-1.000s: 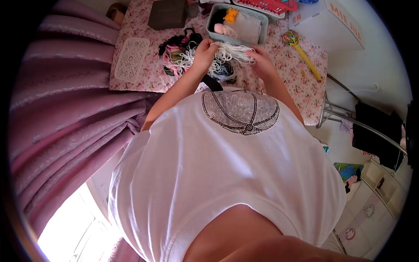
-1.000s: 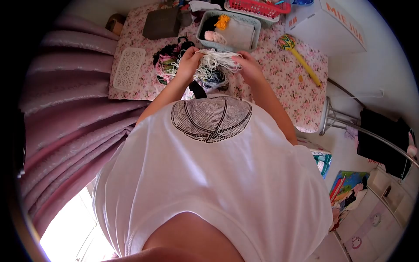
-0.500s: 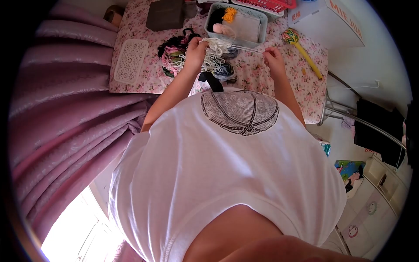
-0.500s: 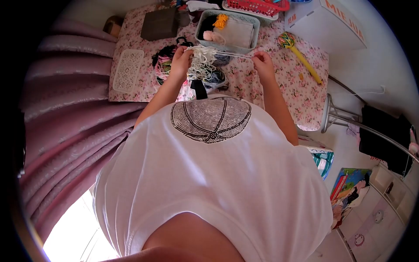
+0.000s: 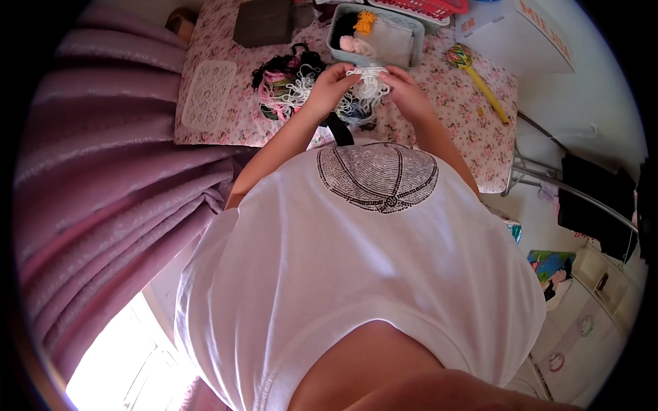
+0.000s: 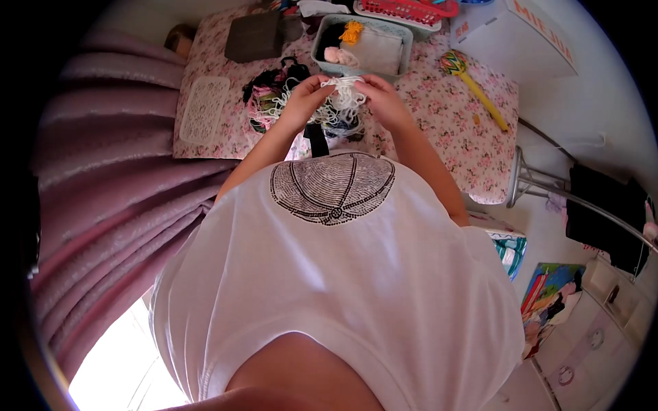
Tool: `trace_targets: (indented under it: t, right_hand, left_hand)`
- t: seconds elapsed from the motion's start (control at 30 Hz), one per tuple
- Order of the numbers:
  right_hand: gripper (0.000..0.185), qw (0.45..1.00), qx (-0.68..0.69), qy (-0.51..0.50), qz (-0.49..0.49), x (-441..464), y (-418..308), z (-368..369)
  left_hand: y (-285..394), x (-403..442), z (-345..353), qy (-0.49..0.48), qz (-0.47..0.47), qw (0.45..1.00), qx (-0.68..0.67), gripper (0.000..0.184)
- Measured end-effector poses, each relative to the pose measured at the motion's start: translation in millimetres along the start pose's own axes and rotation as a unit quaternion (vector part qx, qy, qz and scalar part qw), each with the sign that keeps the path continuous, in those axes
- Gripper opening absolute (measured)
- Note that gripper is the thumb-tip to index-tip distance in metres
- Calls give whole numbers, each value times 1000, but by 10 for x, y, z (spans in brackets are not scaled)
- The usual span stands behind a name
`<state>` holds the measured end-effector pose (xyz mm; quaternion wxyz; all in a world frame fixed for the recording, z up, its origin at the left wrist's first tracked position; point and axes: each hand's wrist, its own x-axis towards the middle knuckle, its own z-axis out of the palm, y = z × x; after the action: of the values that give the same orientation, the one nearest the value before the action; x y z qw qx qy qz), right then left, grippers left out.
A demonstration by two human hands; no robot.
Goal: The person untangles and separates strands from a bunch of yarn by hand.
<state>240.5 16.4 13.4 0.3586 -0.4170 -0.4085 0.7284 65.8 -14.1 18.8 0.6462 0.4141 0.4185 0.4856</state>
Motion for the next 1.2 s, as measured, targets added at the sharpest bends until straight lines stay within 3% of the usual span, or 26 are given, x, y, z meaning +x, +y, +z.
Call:
trace_targets:
  t: [0.17,0.27,0.37,0.47,0.57,0.67,0.77,0.93,1.17,1.2]
  right_hand:
    - [23,985,165,-19,47,23,34,-76]
    - [20,995,-88,35,-37,-48,38,-44]
    - [19,972,-144,84,-164,-79,21,44]
    - [21,919,-278,58,-273,-136,-147,195]
    - [21,886,-338,3,-316,-185,-215,341]
    - [18,947,-259,-52,-182,-91,4,171]
    - [15,971,-189,-38,-142,-90,-28,132]
    - [18,965,-225,-27,-132,-57,36,-81]
    - [37,922,-331,-82,-184,-174,-33,174]
    - [37,940,-286,-98,-157,-126,17,179]
  left_hand:
    - [-3,-60,-13,1,-29,1000,-1,18]
    - [16,-74,-1,0,-19,1000,19,19]
    - [37,-81,1,-3,16,998,63,21]
    - [14,-76,-42,-12,11,996,86,24]
    - [-2,-74,-103,-34,-32,995,83,26]
    - [20,-70,-110,-32,-51,996,65,26]
    - [135,-115,-79,-7,-38,996,81,20]
    - [-46,-51,-166,-25,79,988,133,11]
    - [32,-48,-43,-62,97,970,214,12]
    - [29,-31,-27,-50,106,973,196,12]
